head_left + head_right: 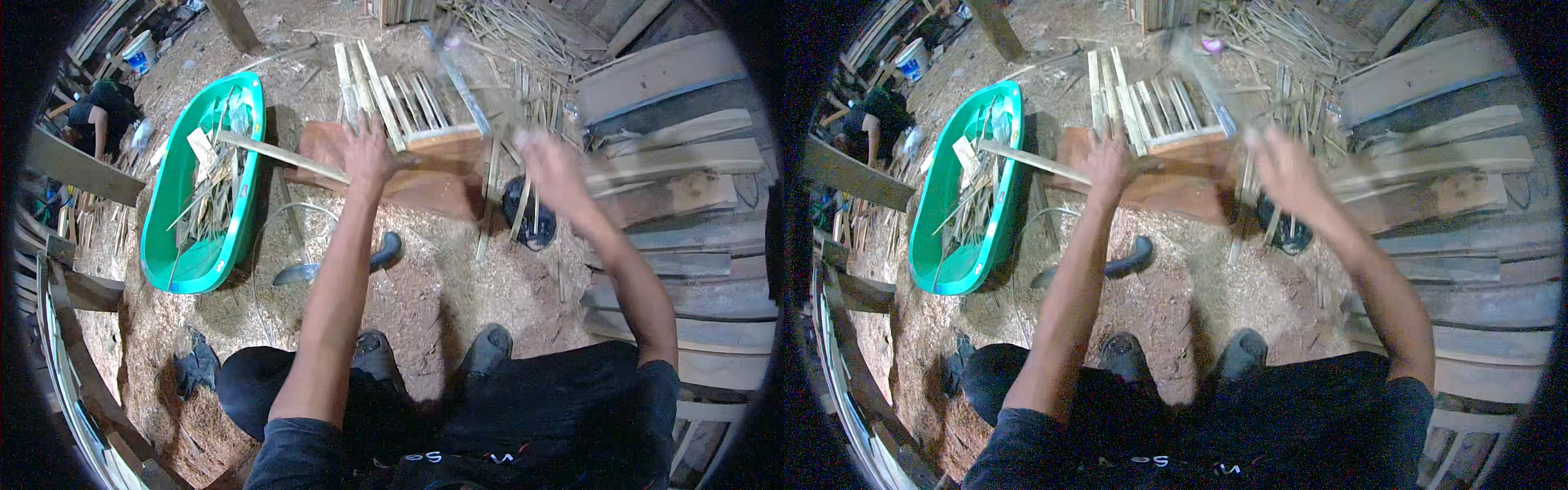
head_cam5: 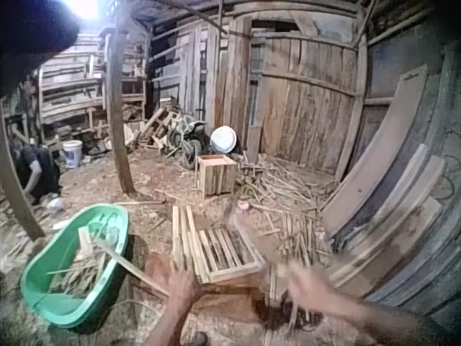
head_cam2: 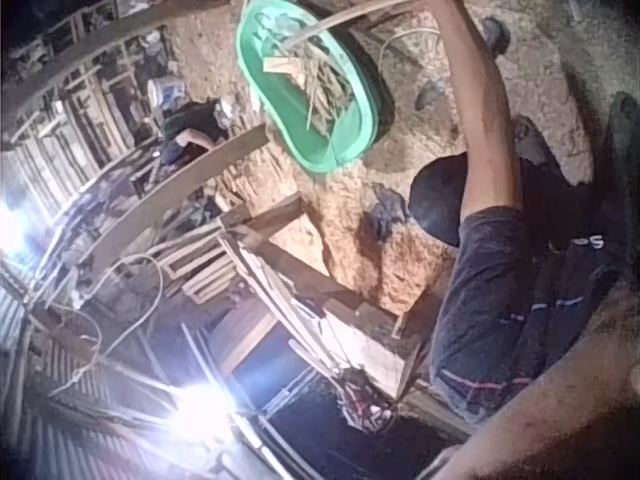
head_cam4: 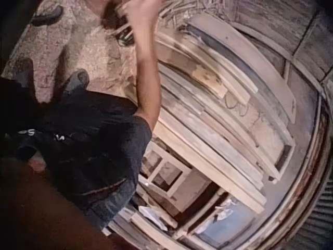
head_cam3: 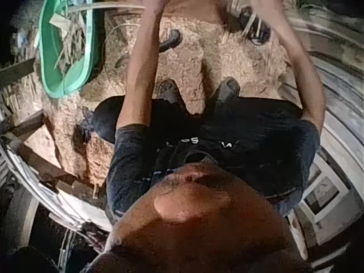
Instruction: Hammering small wooden strips onto a frame to assemble a cage.
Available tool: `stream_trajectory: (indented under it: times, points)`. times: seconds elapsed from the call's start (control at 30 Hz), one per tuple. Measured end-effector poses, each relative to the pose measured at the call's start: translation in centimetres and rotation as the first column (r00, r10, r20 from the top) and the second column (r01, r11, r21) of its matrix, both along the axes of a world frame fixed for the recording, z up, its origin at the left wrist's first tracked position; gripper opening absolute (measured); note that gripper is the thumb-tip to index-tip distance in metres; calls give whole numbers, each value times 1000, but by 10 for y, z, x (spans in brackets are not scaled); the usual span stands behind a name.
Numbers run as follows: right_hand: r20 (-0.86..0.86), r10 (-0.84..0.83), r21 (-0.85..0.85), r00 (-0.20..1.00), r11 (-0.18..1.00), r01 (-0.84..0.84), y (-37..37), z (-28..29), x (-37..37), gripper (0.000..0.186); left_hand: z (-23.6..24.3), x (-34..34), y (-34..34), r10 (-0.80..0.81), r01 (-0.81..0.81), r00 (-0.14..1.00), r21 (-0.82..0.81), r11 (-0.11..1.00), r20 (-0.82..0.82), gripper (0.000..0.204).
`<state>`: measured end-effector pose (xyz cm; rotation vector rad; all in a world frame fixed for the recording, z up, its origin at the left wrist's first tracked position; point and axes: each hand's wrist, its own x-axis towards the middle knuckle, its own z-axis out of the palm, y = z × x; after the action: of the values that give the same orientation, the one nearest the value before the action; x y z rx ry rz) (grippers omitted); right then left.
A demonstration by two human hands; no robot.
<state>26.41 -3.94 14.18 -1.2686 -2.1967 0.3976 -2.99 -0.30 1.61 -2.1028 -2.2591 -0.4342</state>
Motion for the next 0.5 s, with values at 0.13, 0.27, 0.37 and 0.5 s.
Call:
stream_trajectory:
  times: [0.13,0.27,0.37,0.5]
  points:
    - [-780,-67,-128,622,990,-54,-3,55,-41,37,10,2,0,42,-37,990,-38,999,136,127]
    - [103,68,-243,992,969,-41,-23,-74,10,30,10,9,-3,34,-30,996,-51,998,80,127]
    - [130,51,-419,990,908,8,-32,-35,-5,37,15,9,-3,49,-43,996,-73,996,73,128]
    - [-372,-75,-113,925,993,35,-10,29,-26,38,14,5,-3,54,-50,992,-37,998,110,128]
